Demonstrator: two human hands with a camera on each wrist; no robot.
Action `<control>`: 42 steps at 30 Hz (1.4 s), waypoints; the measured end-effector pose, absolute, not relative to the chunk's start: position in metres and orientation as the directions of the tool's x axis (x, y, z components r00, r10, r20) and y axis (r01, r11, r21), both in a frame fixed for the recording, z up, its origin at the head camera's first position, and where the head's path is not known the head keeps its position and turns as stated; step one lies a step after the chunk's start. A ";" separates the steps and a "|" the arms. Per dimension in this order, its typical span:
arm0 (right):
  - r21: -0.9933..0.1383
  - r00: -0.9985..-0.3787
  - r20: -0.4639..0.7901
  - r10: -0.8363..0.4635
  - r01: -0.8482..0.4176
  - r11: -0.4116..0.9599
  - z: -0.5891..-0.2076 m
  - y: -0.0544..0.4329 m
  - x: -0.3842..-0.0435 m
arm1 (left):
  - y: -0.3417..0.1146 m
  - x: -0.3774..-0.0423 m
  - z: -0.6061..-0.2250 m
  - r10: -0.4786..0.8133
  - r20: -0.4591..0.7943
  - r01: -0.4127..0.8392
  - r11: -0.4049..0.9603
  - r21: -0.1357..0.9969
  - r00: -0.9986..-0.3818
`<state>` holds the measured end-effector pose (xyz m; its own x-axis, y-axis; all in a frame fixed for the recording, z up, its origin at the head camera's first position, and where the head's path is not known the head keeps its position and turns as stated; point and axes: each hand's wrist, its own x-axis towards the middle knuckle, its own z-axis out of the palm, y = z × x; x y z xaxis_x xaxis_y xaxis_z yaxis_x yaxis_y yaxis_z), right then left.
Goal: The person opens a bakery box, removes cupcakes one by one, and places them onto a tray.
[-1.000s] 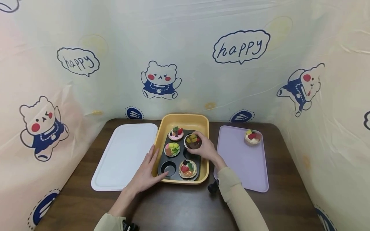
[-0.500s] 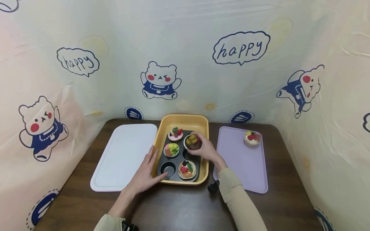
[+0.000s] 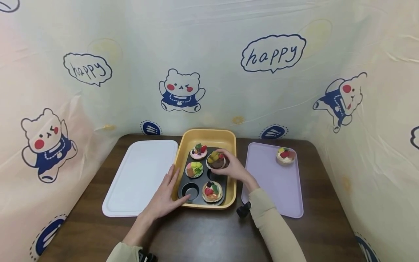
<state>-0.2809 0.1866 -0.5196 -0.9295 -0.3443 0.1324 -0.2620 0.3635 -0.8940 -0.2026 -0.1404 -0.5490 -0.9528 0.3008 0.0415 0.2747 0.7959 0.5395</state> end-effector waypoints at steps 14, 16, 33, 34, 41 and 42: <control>-0.949 -0.970 0.143 -0.195 -0.191 0.253 -0.507 0.203 -0.275 | -0.139 -0.204 -0.547 0.300 0.046 0.276 0.796 0.539 -0.953; -0.954 -0.973 0.147 -0.180 -0.187 0.234 -0.507 0.208 -0.275 | -0.140 -0.205 -0.548 0.300 0.052 0.280 0.794 0.540 -0.952; -0.952 -0.996 0.087 -0.006 -0.085 0.293 -0.521 0.259 -0.275 | -0.140 -0.204 -0.549 0.302 0.056 0.283 0.791 0.542 -0.952; -0.953 -0.996 0.087 0.000 -0.083 0.293 -0.522 0.262 -0.275 | -0.140 -0.204 -0.549 0.302 0.055 0.283 0.792 0.541 -0.952; -0.952 -0.994 0.093 0.063 -0.071 0.297 -0.531 0.276 -0.276 | -0.140 -0.204 -0.551 0.299 0.052 0.279 0.797 0.536 -0.953; -0.951 -0.993 0.095 0.074 -0.069 0.300 -0.532 0.277 -0.276 | -0.140 -0.204 -0.551 0.299 0.054 0.281 0.798 0.534 -0.953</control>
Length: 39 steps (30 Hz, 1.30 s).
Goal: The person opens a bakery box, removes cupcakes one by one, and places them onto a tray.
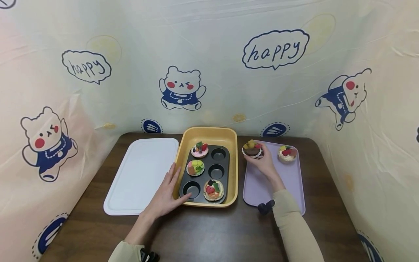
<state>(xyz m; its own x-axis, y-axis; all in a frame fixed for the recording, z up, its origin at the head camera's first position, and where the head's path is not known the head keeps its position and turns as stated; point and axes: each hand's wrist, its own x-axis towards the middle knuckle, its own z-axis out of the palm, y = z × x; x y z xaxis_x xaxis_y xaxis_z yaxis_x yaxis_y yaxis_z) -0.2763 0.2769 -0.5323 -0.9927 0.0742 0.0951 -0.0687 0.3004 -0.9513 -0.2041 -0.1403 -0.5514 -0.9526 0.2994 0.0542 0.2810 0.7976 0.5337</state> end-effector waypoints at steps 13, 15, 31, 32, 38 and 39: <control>-0.931 -0.976 0.097 0.193 -0.021 0.365 -0.548 0.288 -0.285 | -0.141 -0.203 -0.549 0.296 0.075 0.287 0.787 0.547 -0.952; -0.929 -0.972 0.094 0.215 -0.008 0.371 -0.549 0.289 -0.287 | -0.141 -0.204 -0.549 0.296 0.076 0.288 0.785 0.549 -0.952; -0.906 -0.968 0.048 0.246 0.061 0.419 -0.555 0.293 -0.297 | -0.140 -0.203 -0.550 0.287 0.059 0.268 0.776 0.571 -0.956; -0.903 -0.969 0.047 0.244 0.063 0.425 -0.556 0.294 -0.297 | -0.140 -0.203 -0.550 0.287 0.060 0.269 0.777 0.569 -0.956; -0.887 -0.971 0.024 0.237 0.089 0.453 -0.562 0.296 -0.297 | -0.140 -0.202 -0.550 0.291 0.061 0.275 0.784 0.557 -0.955; -0.887 -0.971 0.021 0.238 0.092 0.453 -0.562 0.297 -0.297 | -0.140 -0.202 -0.550 0.291 0.061 0.275 0.783 0.557 -0.955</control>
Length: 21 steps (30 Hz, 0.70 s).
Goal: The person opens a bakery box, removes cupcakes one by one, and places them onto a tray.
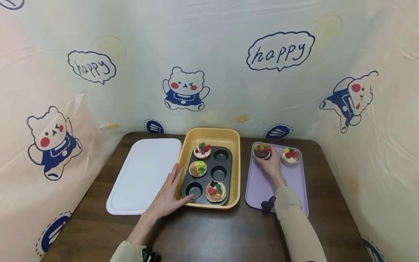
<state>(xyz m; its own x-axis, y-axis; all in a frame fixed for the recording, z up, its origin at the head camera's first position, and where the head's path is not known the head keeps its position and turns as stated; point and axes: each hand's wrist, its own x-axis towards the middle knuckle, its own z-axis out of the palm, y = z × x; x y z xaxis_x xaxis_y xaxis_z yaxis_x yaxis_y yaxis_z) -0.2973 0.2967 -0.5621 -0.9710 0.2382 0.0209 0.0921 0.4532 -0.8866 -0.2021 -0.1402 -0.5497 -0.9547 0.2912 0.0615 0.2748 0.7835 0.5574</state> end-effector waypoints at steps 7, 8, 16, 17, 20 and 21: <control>-0.880 -0.969 0.029 0.245 0.092 0.466 -0.564 0.298 -0.297 | -0.140 -0.200 -0.549 0.292 0.061 0.276 0.785 0.554 -0.954; -0.877 -0.969 0.030 0.246 0.092 0.471 -0.565 0.298 -0.297 | -0.139 -0.200 -0.549 0.293 0.059 0.275 0.786 0.554 -0.954; -0.882 -0.967 0.042 0.252 0.083 0.465 -0.570 0.299 -0.297 | -0.140 -0.200 -0.547 0.289 0.044 0.264 0.787 0.558 -0.956; -0.883 -0.967 0.039 0.253 0.085 0.462 -0.571 0.300 -0.298 | -0.140 -0.200 -0.548 0.288 0.046 0.264 0.788 0.556 -0.956; -0.885 -0.965 0.028 0.261 0.097 0.456 -0.572 0.301 -0.298 | -0.139 -0.201 -0.548 0.287 0.052 0.266 0.790 0.553 -0.957; -0.884 -0.964 0.025 0.265 0.103 0.456 -0.572 0.301 -0.298 | -0.139 -0.200 -0.548 0.286 0.052 0.266 0.790 0.553 -0.957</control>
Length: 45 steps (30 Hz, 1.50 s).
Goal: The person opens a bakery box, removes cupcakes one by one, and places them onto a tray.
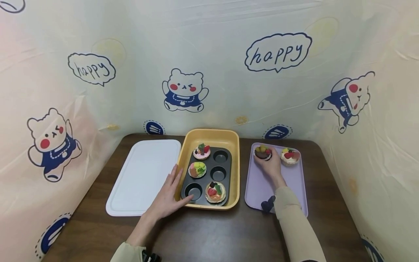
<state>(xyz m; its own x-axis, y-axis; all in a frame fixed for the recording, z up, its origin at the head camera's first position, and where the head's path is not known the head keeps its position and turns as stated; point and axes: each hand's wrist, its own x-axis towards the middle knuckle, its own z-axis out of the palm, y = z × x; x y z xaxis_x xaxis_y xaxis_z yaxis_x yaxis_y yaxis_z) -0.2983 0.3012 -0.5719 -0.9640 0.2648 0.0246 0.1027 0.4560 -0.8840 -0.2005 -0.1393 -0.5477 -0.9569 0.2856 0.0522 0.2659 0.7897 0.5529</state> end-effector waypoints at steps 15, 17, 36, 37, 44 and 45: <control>-0.809 -0.932 0.279 0.229 -0.100 0.579 -0.571 0.294 -0.290 | -0.140 -0.202 -0.549 0.283 0.058 0.267 0.789 0.553 -0.957; -0.780 -0.911 0.357 0.205 -0.170 0.602 -0.573 0.293 -0.289 | -0.140 -0.202 -0.548 0.285 0.058 0.269 0.790 0.551 -0.957; -0.681 -0.936 0.337 -0.106 -0.319 0.659 -0.524 0.245 -0.237 | -0.140 -0.200 -0.548 0.290 0.045 0.266 0.790 0.552 -0.956; -0.693 -0.942 0.309 -0.131 -0.317 0.648 -0.521 0.242 -0.235 | -0.140 -0.201 -0.548 0.290 0.048 0.267 0.790 0.552 -0.956; -0.719 -0.935 0.204 -0.289 -0.344 0.604 -0.516 0.226 -0.226 | -0.140 -0.201 -0.549 0.288 0.053 0.268 0.787 0.556 -0.956; -0.718 -0.929 0.200 -0.310 -0.354 0.599 -0.515 0.224 -0.224 | -0.140 -0.202 -0.549 0.288 0.051 0.267 0.788 0.555 -0.956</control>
